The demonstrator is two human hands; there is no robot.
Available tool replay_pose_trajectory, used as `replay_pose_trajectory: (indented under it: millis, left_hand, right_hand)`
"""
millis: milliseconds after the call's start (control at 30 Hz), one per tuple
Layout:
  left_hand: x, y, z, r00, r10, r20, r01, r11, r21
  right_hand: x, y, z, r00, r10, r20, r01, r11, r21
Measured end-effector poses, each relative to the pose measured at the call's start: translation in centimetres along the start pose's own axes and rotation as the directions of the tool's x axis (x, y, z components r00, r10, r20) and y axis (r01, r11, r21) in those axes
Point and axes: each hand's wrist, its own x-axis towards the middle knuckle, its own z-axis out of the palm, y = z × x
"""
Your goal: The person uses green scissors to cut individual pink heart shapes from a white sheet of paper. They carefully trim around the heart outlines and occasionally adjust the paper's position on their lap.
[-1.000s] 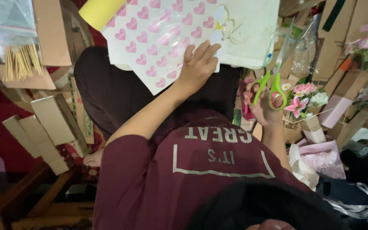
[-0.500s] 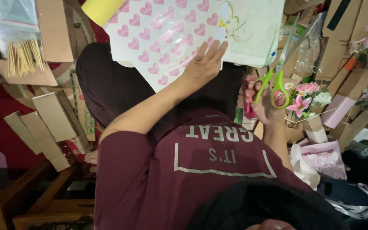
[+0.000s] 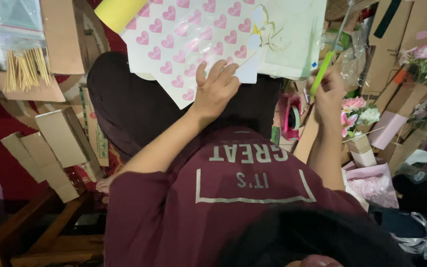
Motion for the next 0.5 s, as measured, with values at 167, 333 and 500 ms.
replay_pose_trajectory:
  millis: [167, 333, 500]
  left_hand:
    - [-0.4, 0.5, 0.1, 0.995, -0.086, 0.055, 0.095, 0.978, -0.187]
    - [-3.7, 2.6, 0.0, 0.946, -0.234, 0.226, 0.325, 0.644, -0.692]
    - [-8.4, 2.7, 0.4, 0.135, -0.468, 0.874, 0.756, -0.521, -0.396]
  right_hand:
    - [4.1, 1.6, -0.1, 0.978, -0.197, -0.075, 0.183, 0.969, -0.166]
    - [8.2, 4.1, 1.7, 0.856, -0.494, 0.151, 0.465, 0.611, -0.641]
    - [10.5, 7.7, 2.9, 0.917, -0.39, 0.083, 0.356, 0.708, -0.609]
